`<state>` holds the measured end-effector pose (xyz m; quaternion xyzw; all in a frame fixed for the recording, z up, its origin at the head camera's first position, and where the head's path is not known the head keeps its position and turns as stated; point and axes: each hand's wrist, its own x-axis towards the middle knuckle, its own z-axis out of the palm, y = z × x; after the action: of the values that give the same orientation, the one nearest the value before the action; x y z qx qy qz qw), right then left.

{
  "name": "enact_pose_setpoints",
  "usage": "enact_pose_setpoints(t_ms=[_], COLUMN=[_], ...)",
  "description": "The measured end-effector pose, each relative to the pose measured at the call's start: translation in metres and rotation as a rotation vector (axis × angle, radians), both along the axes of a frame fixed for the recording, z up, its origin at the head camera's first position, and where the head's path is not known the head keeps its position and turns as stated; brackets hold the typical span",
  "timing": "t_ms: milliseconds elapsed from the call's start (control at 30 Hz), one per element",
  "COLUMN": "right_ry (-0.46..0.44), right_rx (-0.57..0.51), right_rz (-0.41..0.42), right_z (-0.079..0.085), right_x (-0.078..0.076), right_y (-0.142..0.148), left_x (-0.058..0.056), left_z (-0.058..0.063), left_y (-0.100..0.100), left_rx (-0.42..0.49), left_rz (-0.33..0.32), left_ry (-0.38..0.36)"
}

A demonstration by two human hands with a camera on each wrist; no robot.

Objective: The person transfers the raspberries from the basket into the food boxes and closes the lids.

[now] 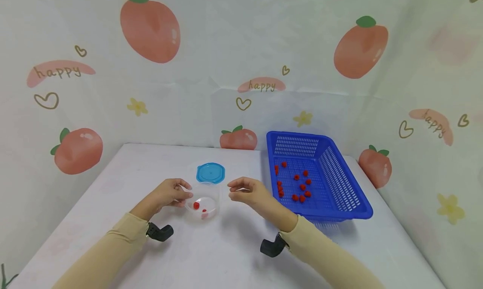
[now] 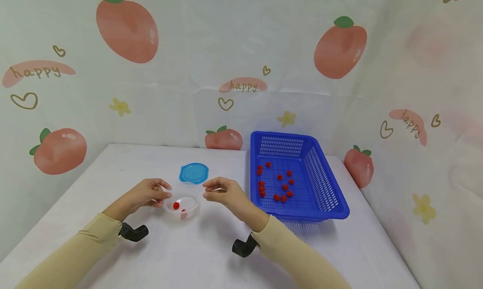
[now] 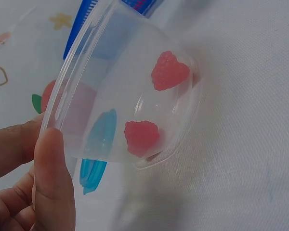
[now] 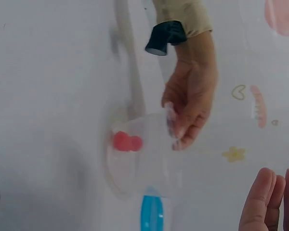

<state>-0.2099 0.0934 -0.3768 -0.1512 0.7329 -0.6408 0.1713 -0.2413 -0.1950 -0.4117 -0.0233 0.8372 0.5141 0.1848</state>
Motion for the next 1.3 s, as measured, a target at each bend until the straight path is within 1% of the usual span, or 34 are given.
enact_pose_setpoints(t_ms=[167, 333, 433, 567, 633, 733, 800, 967, 1033, 1167, 1300], right_ry=[0.008, 0.020, 0.029, 0.048, 0.056, 0.063, 0.071, 0.071, 0.079, 0.112, 0.138], right_rx=[-0.074, -0.126, -0.188, -0.266, -0.272, -0.231, -0.193, -0.088, -0.015, 0.168, 0.342], right_rz=[-0.022, -0.072, -0.097, -0.138, -0.169, -0.215, -0.228, -0.251, -0.255, -0.207, -0.102], right_z=[0.018, 0.036, 0.046, 0.057, 0.061, 0.066, 0.067, 0.062, 0.057, 0.047, 0.036], right_x=[0.005, 0.003, -0.002, -0.014, -0.021, -0.032, -0.039, -0.056, -0.062, -0.071, -0.079], right_y=[0.021, 0.046, 0.061, 0.082, 0.091, 0.106, 0.115, 0.136, 0.143, 0.152, 0.157], left_x=[0.001, 0.000, 0.000, 0.000, 0.000, 0.000, 0.000, 0.000, 0.000, 0.000, 0.000], left_z=[0.001, 0.001, 0.001, 0.001, 0.001, 0.000, -0.001, -0.001, -0.001, 0.000, 0.001], left_y=[0.000, 0.000, 0.000, 0.000, 0.000, 0.000, 0.001, 0.001, 0.001, 0.001, 0.000], left_rx=[-0.010, -0.009, -0.008, -0.008, -0.006, -0.006, -0.005, -0.006, -0.005, -0.003, -0.008], left_rz=[-0.001, -0.008, -0.010, -0.013, -0.015, -0.015, -0.013, -0.012, -0.014, -0.018, -0.014], left_ry=[-0.001, 0.000, 0.002, 0.004, 0.004, 0.004, 0.003, 0.001, 0.001, 0.001, -0.001])
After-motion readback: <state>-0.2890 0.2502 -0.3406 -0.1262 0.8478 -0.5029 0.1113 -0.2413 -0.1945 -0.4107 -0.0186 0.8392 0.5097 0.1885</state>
